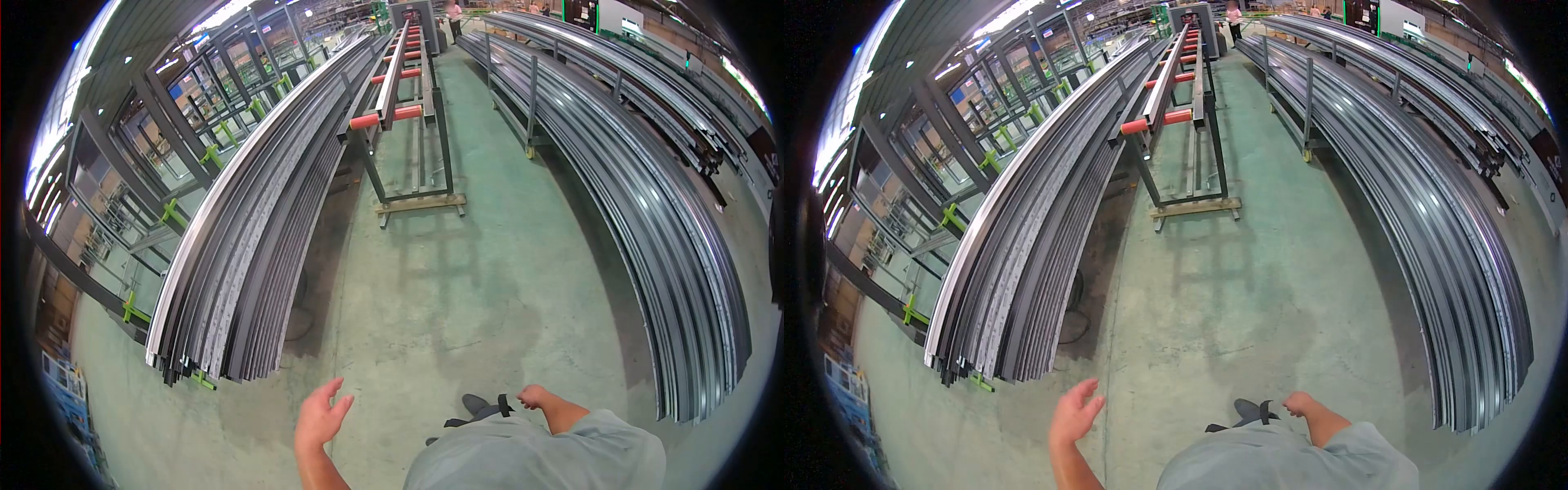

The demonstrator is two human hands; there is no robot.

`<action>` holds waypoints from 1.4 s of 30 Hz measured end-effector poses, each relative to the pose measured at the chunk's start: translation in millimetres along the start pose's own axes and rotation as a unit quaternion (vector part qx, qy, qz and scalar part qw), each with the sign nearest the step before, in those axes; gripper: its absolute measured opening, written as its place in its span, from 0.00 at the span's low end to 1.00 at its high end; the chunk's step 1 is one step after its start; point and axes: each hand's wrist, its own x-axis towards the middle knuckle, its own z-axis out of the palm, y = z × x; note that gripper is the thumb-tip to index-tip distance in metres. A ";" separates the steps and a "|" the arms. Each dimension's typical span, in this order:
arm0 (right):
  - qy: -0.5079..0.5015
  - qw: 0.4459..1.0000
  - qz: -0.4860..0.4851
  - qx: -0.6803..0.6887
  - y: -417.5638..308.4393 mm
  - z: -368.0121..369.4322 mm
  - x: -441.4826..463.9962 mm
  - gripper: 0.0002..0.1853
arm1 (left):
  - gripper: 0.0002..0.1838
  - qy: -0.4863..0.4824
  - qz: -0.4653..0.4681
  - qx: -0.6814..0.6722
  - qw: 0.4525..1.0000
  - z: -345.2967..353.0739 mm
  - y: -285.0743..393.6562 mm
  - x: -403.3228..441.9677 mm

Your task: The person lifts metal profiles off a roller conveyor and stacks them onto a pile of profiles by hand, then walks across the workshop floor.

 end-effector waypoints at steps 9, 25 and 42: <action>-0.002 1.000 0.022 0.008 10.9 -7.4 7.9 0.20 | 0.27 -0.053 0.035 0.039 0.997 -27.5 86.4 5.9; -0.019 1.000 0.007 0.001 17.6 -12.7 25.1 0.18 | 0.34 0.172 0.171 0.103 0.965 -68.7 161.5 16.8; 0.035 0.965 -0.129 0.227 -86.8 -49.8 22.6 0.15 | 0.44 0.067 -0.076 0.158 0.982 -6.1 66.9 -40.2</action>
